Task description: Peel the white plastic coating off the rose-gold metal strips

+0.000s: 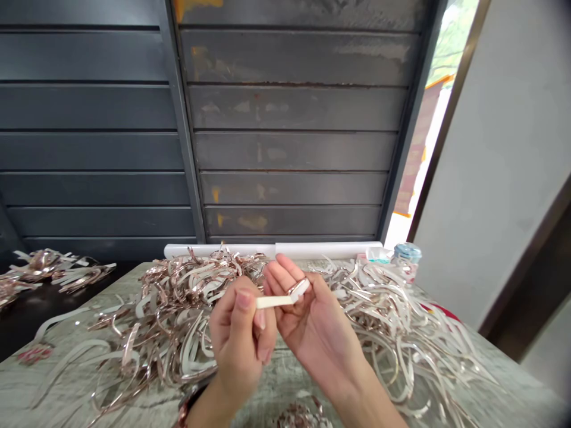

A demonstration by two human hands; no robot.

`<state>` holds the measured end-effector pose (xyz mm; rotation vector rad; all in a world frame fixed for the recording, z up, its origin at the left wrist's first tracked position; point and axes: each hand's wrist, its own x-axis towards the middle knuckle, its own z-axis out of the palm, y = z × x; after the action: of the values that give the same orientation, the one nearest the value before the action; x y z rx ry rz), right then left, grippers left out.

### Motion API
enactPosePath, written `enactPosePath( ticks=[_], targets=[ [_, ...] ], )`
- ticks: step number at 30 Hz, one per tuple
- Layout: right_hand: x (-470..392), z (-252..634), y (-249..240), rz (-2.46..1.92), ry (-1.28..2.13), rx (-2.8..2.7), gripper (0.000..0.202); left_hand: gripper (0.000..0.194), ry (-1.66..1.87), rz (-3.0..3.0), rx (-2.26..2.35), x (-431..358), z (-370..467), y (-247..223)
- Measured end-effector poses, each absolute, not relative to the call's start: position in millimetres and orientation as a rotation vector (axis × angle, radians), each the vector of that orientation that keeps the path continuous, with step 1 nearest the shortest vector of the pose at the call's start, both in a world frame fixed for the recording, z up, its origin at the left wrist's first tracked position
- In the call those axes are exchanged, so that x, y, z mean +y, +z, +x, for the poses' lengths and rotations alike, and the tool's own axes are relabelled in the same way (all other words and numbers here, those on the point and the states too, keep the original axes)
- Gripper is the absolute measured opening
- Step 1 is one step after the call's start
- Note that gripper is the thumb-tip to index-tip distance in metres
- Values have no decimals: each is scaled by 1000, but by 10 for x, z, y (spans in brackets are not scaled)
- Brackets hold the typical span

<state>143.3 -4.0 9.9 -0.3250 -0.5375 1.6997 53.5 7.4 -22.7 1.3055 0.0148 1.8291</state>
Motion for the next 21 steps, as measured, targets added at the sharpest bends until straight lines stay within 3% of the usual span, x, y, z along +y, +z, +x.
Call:
enactPosePath(
  ticks=[4, 9, 14, 21],
  targets=[
    [-48, 1484, 62, -234, 1599, -755, 47, 39, 1760, 1374, -110, 39, 498, -188],
    [-100, 1614, 4, -371, 1034, -1563, 90, 46, 1604, 1410, -137, -23, 390, -114],
    [-136, 1583, -33, -701, 1062, -1667, 51, 41, 1449, 1315, -267, 13, 362, -76],
    [-189, 1426, -14, -300, 1531, -1192, 46, 36, 1453, 1153, -327, 18, 391, -91]
  ],
)
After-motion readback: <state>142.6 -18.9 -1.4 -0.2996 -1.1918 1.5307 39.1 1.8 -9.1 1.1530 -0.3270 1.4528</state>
